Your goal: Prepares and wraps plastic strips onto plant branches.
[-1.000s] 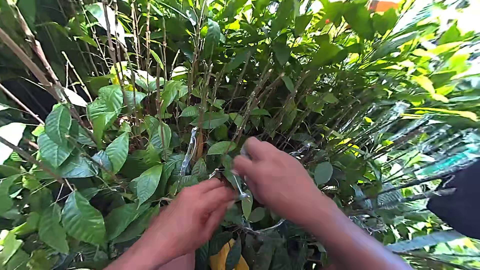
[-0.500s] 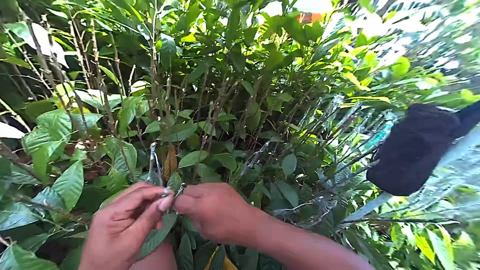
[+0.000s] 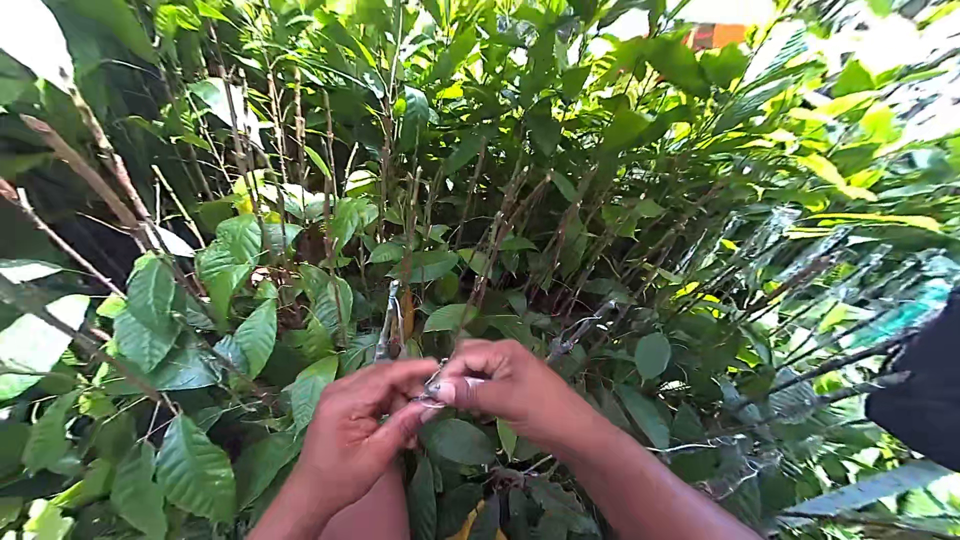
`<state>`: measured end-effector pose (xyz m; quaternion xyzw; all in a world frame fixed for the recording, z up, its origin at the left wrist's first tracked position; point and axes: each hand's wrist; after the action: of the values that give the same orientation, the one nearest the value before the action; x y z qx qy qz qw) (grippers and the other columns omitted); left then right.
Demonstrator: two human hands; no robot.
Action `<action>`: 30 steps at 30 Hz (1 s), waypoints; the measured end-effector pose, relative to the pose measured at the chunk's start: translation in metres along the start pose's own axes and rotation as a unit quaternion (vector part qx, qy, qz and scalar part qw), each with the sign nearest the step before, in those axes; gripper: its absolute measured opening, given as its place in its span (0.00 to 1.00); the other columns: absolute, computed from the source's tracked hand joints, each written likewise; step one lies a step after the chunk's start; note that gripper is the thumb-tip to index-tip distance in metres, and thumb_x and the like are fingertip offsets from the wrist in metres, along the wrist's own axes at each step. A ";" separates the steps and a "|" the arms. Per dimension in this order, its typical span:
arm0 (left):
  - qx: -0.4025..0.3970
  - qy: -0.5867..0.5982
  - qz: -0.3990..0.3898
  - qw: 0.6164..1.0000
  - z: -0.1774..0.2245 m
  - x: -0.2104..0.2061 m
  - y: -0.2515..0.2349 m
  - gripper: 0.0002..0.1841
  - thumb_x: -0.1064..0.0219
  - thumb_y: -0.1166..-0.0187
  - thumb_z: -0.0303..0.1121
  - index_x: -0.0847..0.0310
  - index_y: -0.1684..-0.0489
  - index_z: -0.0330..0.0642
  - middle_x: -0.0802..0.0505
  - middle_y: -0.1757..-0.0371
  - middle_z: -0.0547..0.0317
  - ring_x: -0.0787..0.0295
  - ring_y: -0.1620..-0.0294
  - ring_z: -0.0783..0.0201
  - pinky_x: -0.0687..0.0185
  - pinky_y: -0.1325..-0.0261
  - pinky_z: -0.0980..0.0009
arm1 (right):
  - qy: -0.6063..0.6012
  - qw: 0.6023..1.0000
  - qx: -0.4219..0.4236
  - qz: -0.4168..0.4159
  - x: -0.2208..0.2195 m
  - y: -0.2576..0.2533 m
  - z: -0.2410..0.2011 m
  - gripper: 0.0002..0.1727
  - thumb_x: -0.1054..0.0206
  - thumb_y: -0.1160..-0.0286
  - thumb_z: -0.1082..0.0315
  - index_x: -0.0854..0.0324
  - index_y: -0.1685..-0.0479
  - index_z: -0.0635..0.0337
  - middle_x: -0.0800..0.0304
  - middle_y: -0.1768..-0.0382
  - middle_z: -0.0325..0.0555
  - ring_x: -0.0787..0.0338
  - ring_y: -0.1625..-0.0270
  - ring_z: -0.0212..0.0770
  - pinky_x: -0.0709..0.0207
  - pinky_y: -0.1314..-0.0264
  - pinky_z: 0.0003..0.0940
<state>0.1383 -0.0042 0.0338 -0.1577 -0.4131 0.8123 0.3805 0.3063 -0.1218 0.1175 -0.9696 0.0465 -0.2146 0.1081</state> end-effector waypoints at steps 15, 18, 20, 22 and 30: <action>0.041 0.043 0.034 0.998 0.011 0.003 0.000 0.06 0.29 0.19 0.32 0.11 0.56 0.41 0.15 0.62 0.64 0.16 0.73 0.77 0.13 0.72 0.82 | 0.461 0.786 0.357 0.206 -0.028 0.011 0.021 0.06 0.35 0.19 0.70 0.11 0.54 0.54 0.08 0.58 0.46 0.12 0.58 0.43 0.20 0.57 0.36; 0.026 0.010 0.064 0.998 0.015 0.011 0.000 0.05 0.31 0.18 0.29 0.15 0.51 0.43 0.12 0.59 0.67 0.14 0.72 0.76 0.10 0.70 0.80 | 0.422 0.824 0.314 0.211 -0.012 0.018 0.018 0.09 0.38 0.18 0.68 0.12 0.62 0.58 0.13 0.66 0.45 0.13 0.63 0.38 0.18 0.63 0.31; 0.022 -0.002 0.114 0.993 0.017 0.018 -0.002 0.06 0.31 0.20 0.27 0.17 0.50 0.43 0.09 0.58 0.69 0.12 0.72 0.75 0.09 0.71 0.78 | 0.393 0.849 0.291 0.198 -0.014 0.027 0.022 0.12 0.40 0.18 0.66 0.14 0.66 0.58 0.18 0.70 0.45 0.16 0.65 0.38 0.21 0.66 0.31; 0.015 -0.001 0.142 0.990 0.018 0.020 -0.005 0.07 0.30 0.21 0.25 0.17 0.49 0.41 0.08 0.57 0.68 0.09 0.71 0.73 0.07 0.70 0.76 | 0.340 0.875 0.320 0.128 -0.037 0.040 0.026 0.10 0.38 0.19 0.66 0.15 0.68 0.56 0.16 0.70 0.44 0.14 0.65 0.39 0.18 0.65 0.32; 0.033 -0.172 0.086 0.981 0.030 0.071 0.006 0.20 0.28 0.19 0.33 0.23 0.31 0.42 0.10 0.38 0.63 0.06 0.52 0.66 0.05 0.49 0.67 | 0.197 0.954 0.221 0.055 -0.035 0.065 0.023 0.14 0.38 0.13 0.63 0.12 0.42 0.61 0.10 0.52 0.43 0.11 0.55 0.30 0.13 0.52 0.26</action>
<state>0.0715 0.0298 0.0509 -0.0383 -0.4298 0.8703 0.2373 0.2822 -0.1761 0.0677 -0.8558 0.0709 -0.4000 0.3204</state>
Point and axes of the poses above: each hand's wrist, its own y-axis away from the middle knuckle, its own x-axis out of the back of the hand, z = x × y
